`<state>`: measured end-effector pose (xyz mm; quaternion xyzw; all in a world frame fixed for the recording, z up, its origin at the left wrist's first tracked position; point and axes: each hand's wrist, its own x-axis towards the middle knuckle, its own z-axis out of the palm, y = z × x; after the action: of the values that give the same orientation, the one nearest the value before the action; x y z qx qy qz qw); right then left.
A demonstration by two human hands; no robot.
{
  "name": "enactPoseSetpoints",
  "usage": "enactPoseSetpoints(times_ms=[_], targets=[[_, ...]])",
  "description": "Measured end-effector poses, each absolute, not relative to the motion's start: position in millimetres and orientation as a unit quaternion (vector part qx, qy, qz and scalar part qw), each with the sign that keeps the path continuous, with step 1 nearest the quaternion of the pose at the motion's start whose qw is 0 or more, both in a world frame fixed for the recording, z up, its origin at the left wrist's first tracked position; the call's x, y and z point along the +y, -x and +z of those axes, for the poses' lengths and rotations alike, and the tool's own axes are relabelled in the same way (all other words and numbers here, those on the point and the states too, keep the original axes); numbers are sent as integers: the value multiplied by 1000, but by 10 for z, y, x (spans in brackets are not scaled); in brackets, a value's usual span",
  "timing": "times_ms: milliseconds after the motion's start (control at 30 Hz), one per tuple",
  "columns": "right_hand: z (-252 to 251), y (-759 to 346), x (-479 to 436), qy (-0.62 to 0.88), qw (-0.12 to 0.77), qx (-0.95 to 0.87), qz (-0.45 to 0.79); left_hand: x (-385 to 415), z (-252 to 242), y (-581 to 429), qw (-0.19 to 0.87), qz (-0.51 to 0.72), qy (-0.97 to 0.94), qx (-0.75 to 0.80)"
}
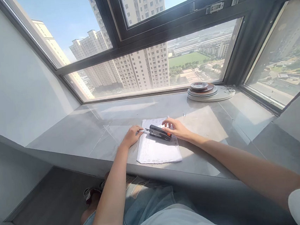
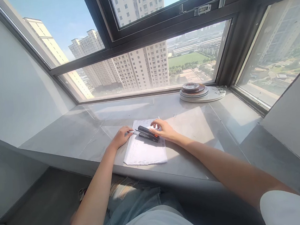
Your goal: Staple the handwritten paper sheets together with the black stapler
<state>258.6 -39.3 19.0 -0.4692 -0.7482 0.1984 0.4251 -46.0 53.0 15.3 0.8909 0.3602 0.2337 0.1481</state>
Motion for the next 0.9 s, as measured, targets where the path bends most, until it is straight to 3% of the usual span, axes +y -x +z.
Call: enactPoseSetpoints(times_ms=[233, 633, 900], targets=[[208, -2475, -465, 450, 306, -826, 148, 516, 144, 350, 133, 317, -870, 354], [156, -2473, -430, 440, 311, -823, 177, 274, 133, 68, 44, 236, -901, 361], [163, -2472, -435, 440, 314, -821, 185, 275, 124, 87, 41, 229, -907, 350]])
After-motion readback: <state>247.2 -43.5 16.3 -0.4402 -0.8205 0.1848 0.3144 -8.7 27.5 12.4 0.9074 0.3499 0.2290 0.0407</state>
